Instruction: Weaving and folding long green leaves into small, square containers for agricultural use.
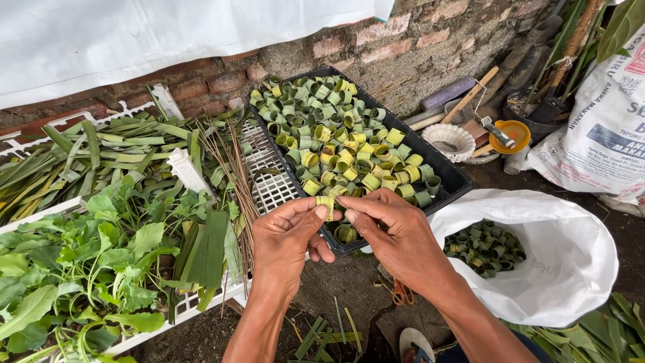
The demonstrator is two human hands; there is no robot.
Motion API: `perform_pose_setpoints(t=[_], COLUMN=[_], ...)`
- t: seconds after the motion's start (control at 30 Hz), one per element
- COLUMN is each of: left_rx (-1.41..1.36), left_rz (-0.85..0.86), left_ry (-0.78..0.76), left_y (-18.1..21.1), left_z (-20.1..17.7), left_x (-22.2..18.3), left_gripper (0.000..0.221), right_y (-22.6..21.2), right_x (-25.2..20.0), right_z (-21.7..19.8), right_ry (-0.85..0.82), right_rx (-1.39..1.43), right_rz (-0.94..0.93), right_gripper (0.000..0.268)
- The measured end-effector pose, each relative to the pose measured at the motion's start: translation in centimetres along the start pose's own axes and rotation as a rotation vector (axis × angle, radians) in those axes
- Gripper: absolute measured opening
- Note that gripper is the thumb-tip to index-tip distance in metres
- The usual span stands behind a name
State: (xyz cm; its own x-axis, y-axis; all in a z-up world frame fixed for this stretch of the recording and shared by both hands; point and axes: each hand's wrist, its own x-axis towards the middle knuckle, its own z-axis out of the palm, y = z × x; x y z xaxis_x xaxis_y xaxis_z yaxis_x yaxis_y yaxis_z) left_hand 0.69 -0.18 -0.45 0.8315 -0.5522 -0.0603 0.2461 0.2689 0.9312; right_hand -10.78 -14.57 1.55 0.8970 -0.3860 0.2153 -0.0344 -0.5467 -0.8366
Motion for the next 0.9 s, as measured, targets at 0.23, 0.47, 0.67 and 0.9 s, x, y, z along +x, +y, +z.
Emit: perform_pose_setpoints(t=[0.23, 0.47, 0.67, 0.9], left_rx=[0.024, 0.411, 0.756, 0.801], left_rz=[0.097, 0.384, 0.686, 0.708], left_ry=[-0.004, -0.024, 0.027, 0.055], left_y=[-1.1, -1.2, -2.2, -2.5], left_z=[0.0, 0.3, 0.2, 0.4], left_x=[0.2, -0.5, -0.3, -0.1], left_gripper=[0.024, 0.020, 0.018, 0.018], right_y=[-0.3, -0.1, 0.9, 2.2], right_x=[-0.4, -0.5, -0.6, -0.9], right_z=[0.2, 0.6, 2.0, 3.5], right_ry=[-0.043, 0.005, 0.096, 0.157], right_rx=[0.046, 0.034, -0.101, -0.216], right_rz=[0.071, 0.002, -0.173, -0.355], right_gripper=[0.039, 0.038, 0.037, 0.039])
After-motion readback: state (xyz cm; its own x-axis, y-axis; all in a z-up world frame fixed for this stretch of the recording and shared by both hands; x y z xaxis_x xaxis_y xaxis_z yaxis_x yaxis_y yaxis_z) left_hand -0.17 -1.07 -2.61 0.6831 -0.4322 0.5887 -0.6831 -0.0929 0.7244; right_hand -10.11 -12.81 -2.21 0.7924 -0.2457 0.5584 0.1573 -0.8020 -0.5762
